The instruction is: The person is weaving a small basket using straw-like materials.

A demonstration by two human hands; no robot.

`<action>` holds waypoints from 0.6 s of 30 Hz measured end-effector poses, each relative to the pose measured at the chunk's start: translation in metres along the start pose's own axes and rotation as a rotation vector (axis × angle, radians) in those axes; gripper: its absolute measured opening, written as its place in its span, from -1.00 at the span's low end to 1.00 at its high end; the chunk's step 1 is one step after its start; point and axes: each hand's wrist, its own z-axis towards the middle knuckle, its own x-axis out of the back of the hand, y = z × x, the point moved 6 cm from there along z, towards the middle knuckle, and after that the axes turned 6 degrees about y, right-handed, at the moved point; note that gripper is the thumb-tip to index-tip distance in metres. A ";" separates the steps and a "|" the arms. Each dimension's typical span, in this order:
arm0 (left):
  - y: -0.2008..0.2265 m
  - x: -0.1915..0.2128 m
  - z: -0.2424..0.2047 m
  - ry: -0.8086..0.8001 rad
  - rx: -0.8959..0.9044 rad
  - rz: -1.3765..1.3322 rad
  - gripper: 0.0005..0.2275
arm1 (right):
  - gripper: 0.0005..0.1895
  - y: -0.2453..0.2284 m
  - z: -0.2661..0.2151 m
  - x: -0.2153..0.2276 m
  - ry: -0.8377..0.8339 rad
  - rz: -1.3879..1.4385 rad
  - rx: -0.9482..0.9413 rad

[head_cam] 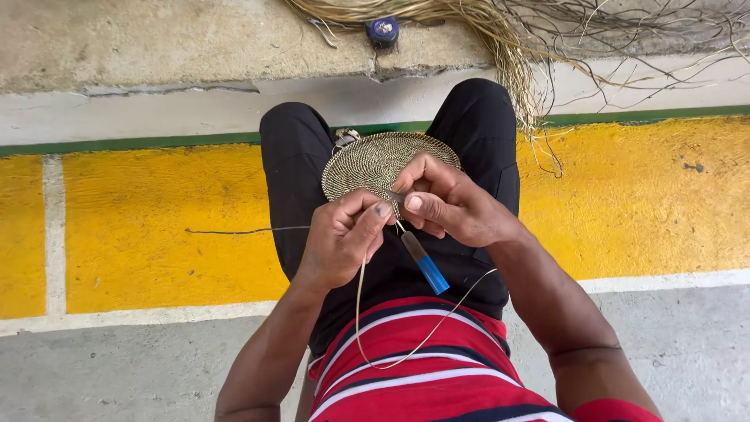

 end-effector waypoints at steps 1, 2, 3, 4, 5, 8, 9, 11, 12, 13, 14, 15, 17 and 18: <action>-0.004 0.002 0.000 0.005 0.010 -0.009 -0.77 | -0.79 0.002 0.001 0.002 0.000 0.003 -0.014; -0.008 0.003 -0.001 0.003 0.021 -0.029 -0.77 | -0.79 0.003 0.002 0.007 0.053 0.031 -0.010; -0.012 0.006 -0.001 0.000 0.029 -0.047 -0.77 | -0.79 0.004 0.003 0.012 0.106 0.059 -0.002; -0.017 0.009 -0.005 0.004 0.036 -0.054 -0.77 | -0.79 0.005 0.007 0.021 0.107 0.060 -0.013; -0.022 0.011 -0.006 -0.003 0.055 -0.074 -0.77 | -0.81 -0.002 0.013 0.039 0.207 0.027 0.091; -0.030 0.018 -0.010 0.002 0.106 -0.103 -0.77 | -0.85 -0.009 0.042 0.130 0.462 -0.193 0.255; -0.031 0.022 -0.010 0.025 0.117 -0.107 -0.77 | -0.87 -0.014 0.055 0.168 0.590 -0.387 0.333; -0.028 0.024 -0.006 0.061 0.109 -0.109 -0.77 | -0.82 0.017 0.099 0.213 0.571 -0.625 0.182; -0.025 0.026 -0.002 0.089 0.102 -0.107 -0.77 | -0.76 0.034 0.121 0.237 0.552 -0.857 0.032; -0.022 0.025 0.002 0.091 0.095 -0.106 -0.77 | -0.76 0.044 0.143 0.248 0.550 -0.860 0.039; -0.020 0.024 0.006 0.098 0.094 -0.125 -0.77 | -0.73 0.059 0.167 0.257 0.467 -1.128 -0.062; -0.018 0.023 0.008 0.109 0.099 -0.143 -0.77 | -0.70 0.078 0.188 0.266 0.370 -1.389 -0.170; -0.018 0.025 0.007 0.130 0.100 -0.162 -0.78 | -0.69 0.095 0.214 0.284 0.368 -1.461 -0.181; -0.018 0.026 0.006 0.145 0.102 -0.181 -0.78 | -0.67 0.105 0.228 0.292 0.372 -1.535 -0.195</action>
